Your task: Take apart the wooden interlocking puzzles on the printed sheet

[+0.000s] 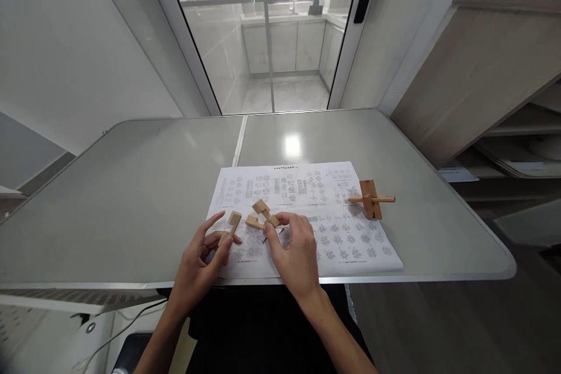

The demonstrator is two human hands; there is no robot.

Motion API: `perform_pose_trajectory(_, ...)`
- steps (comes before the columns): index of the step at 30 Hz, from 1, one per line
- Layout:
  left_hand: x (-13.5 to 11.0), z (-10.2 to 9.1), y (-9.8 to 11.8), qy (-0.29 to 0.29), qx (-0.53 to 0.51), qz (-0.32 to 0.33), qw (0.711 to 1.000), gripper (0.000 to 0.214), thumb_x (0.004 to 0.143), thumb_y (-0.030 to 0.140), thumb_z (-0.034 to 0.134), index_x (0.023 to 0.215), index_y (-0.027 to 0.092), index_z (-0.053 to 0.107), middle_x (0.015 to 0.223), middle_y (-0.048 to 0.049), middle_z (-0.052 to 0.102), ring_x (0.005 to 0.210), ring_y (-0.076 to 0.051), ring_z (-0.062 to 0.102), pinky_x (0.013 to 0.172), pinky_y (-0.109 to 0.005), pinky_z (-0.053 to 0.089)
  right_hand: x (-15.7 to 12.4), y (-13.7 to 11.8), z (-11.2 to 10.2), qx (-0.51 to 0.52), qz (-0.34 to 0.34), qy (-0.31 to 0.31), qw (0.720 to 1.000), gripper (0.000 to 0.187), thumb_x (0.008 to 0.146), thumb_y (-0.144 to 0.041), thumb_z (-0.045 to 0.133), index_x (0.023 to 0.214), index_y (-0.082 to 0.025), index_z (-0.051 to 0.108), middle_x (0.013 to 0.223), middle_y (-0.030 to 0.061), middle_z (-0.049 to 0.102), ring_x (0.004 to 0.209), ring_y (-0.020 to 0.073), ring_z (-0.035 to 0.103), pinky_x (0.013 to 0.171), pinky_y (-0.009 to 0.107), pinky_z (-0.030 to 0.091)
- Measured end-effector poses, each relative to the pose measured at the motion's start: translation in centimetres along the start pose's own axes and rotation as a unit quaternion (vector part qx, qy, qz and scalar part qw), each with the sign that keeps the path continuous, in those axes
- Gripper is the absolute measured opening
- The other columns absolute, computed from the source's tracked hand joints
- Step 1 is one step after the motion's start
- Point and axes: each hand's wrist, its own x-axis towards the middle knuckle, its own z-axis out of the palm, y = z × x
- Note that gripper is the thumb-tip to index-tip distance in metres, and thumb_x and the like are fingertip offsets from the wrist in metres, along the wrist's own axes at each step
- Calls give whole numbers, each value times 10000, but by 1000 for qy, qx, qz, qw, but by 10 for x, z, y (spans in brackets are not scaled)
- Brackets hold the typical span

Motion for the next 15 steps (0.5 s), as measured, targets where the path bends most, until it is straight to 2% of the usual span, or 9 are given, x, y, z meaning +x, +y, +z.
perform_pose_trajectory(5, 0, 2, 3, 58, 20, -23, 998, 571, 1029, 479, 587, 1504, 182, 479, 829, 10, 765, 588, -132, 587, 757, -303, 534, -1, 2, 1, -22, 16, 15, 1000, 220, 1024, -453, 651, 1055, -237, 682, 1054, 94, 719, 989, 293, 657, 843, 437, 539)
perform_pose_trajectory(11, 1, 7, 0, 87, 76, -2, 993, 433, 1027, 470, 580, 1361, 198, 616, 744, 33, 715, 614, -140, 611, 720, -273, 521, -1, 1, 1, -28, 38, -2, 999, 236, 1010, -474, 664, 1024, -238, 681, 1037, 88, 720, 975, 298, 652, 845, 452, 531)
perform_pose_trajectory(15, 2, 13, -3, 90, 116, 10, 989, 386, 1014, 506, 592, 1254, 218, 685, 706, 44, 650, 580, -130, 547, 633, -243, 484, 0, 2, 1, -28, 25, -20, 999, 218, 1008, -454, 674, 1007, -236, 683, 1012, 87, 730, 959, 298, 658, 861, 465, 532)
